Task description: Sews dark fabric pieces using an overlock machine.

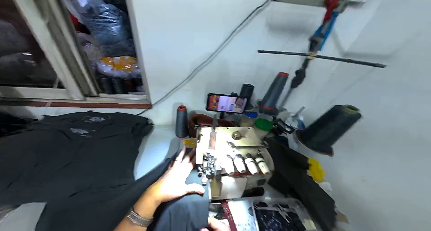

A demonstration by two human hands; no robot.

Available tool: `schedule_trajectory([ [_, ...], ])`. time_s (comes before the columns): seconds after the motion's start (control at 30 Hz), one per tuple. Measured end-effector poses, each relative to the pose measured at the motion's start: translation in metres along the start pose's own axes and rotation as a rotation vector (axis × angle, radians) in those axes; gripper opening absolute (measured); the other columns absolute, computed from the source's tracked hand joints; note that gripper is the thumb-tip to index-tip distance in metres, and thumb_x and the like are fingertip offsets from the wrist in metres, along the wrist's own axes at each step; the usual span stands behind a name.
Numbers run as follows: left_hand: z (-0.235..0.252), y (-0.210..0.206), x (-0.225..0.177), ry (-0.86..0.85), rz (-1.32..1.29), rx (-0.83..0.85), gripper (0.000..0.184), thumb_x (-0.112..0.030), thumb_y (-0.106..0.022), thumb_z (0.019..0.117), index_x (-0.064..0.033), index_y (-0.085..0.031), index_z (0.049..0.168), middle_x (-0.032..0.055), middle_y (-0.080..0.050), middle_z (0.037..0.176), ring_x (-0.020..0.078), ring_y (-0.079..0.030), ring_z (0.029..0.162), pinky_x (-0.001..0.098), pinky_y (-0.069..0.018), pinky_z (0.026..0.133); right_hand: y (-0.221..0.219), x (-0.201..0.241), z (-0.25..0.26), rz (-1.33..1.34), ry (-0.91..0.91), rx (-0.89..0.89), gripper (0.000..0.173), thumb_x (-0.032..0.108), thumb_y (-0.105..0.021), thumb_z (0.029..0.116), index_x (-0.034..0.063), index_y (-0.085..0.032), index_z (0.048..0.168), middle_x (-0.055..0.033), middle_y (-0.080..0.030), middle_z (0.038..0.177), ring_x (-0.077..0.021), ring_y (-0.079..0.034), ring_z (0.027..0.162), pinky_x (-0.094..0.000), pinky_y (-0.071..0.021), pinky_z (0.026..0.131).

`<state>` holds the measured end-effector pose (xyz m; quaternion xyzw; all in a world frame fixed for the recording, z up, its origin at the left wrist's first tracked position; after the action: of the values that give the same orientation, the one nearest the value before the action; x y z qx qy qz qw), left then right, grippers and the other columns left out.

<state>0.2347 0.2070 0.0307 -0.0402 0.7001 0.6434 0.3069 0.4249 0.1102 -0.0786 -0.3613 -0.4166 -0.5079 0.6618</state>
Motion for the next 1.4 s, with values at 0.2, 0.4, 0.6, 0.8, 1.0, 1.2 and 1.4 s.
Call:
schedule_trajectory([
  [0.2, -0.003, -0.021, 0.011, -0.133, -0.038, -0.408, 0.087, -0.072, -0.066, 0.0782, -0.0113, -0.063, 0.140, 0.0067, -0.047, 0.157, 0.0328, -0.030, 0.152, 0.0544, -0.0289, 0.121, -0.003, -0.001, -0.012, -0.173, 0.072, -0.086, 0.016, -0.005, -0.059, 0.0860, -0.0123, -0.070, 0.095, -0.0173, -0.071, 0.092, -0.0139, -0.069, 0.089, -0.0275, -0.0565, 0.082],
  [0.4, -0.066, -0.061, -0.051, -0.511, -0.022, -0.720, 0.032, -0.024, -0.050, 0.1065, -0.0033, -0.072, 0.097, 0.0129, -0.073, 0.093, 0.0194, -0.070, 0.089, 0.0331, -0.0576, 0.081, 0.084, 0.059, -0.024, -0.599, 0.121, -0.243, 0.023, 0.001, -0.058, 0.0915, -0.0025, -0.074, 0.108, -0.0142, -0.072, 0.106, -0.0220, -0.068, 0.103, -0.0378, -0.0561, 0.092],
  [0.6, -0.074, -0.161, -0.062, -0.525, -0.313, -0.299, 0.023, -0.015, -0.058, 0.1007, -0.0009, -0.075, 0.095, 0.0123, -0.073, 0.086, 0.0198, -0.072, 0.077, 0.0325, -0.0596, 0.074, 0.189, 0.103, -0.021, -1.138, -0.555, -0.070, 0.029, -0.001, -0.046, 0.0999, -0.0018, -0.071, 0.115, -0.0193, -0.069, 0.117, -0.0345, -0.062, 0.117, -0.0467, -0.0445, 0.108],
  [0.8, -0.069, -0.166, -0.052, -0.435, -0.364, -0.321, 0.024, -0.018, -0.056, 0.1008, -0.0032, -0.076, 0.098, 0.0107, -0.073, 0.088, 0.0162, -0.070, 0.083, 0.0270, -0.0568, 0.080, 0.199, 0.099, -0.016, -1.244, -0.760, 0.151, 0.024, 0.010, -0.058, 0.1007, 0.0051, -0.072, 0.120, -0.0178, -0.067, 0.122, -0.0367, -0.056, 0.125, -0.0553, -0.0347, 0.113],
  [1.0, -0.071, -0.165, -0.052, -0.435, -0.379, -0.312, 0.023, -0.016, -0.058, 0.1014, -0.0021, -0.075, 0.099, 0.0114, -0.073, 0.089, 0.0165, -0.070, 0.084, 0.0270, -0.0560, 0.083, 0.193, 0.092, -0.003, -1.227, -0.722, 0.215, 0.027, 0.015, -0.062, 0.1000, 0.0061, -0.070, 0.124, -0.0184, -0.065, 0.123, -0.0358, -0.057, 0.122, -0.0544, -0.0365, 0.111],
  [1.2, -0.071, -0.164, -0.052, -0.444, -0.413, -0.293, 0.024, -0.017, -0.057, 0.1024, -0.0014, -0.075, 0.099, 0.0123, -0.072, 0.087, 0.0162, -0.069, 0.083, 0.0261, -0.0552, 0.081, 0.178, 0.079, 0.010, -1.196, -0.684, 0.254, 0.029, 0.020, -0.064, 0.1004, 0.0047, -0.069, 0.125, -0.0189, -0.063, 0.124, -0.0356, -0.056, 0.122, -0.0527, -0.0371, 0.111],
  [1.4, -0.072, -0.165, -0.050, -0.447, -0.424, -0.286, 0.023, -0.016, -0.057, 0.1026, -0.0017, -0.075, 0.101, 0.0116, -0.072, 0.088, 0.0158, -0.069, 0.084, 0.0266, -0.0558, 0.082, 0.183, 0.067, 0.007, -1.051, -0.544, 0.139, 0.022, 0.016, -0.063, 0.0994, -0.0019, -0.073, 0.108, -0.0209, -0.066, 0.110, -0.0329, -0.063, 0.104, -0.0498, -0.0459, 0.100],
])
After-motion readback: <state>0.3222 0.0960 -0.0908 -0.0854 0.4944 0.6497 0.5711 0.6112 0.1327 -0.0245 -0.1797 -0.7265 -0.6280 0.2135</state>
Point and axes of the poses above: each hand's wrist, its own z-axis towards the middle knuckle, its own y-axis out of the back of the hand, x = y × z, the point moved 2 cm from there along z, towards the middle knuckle
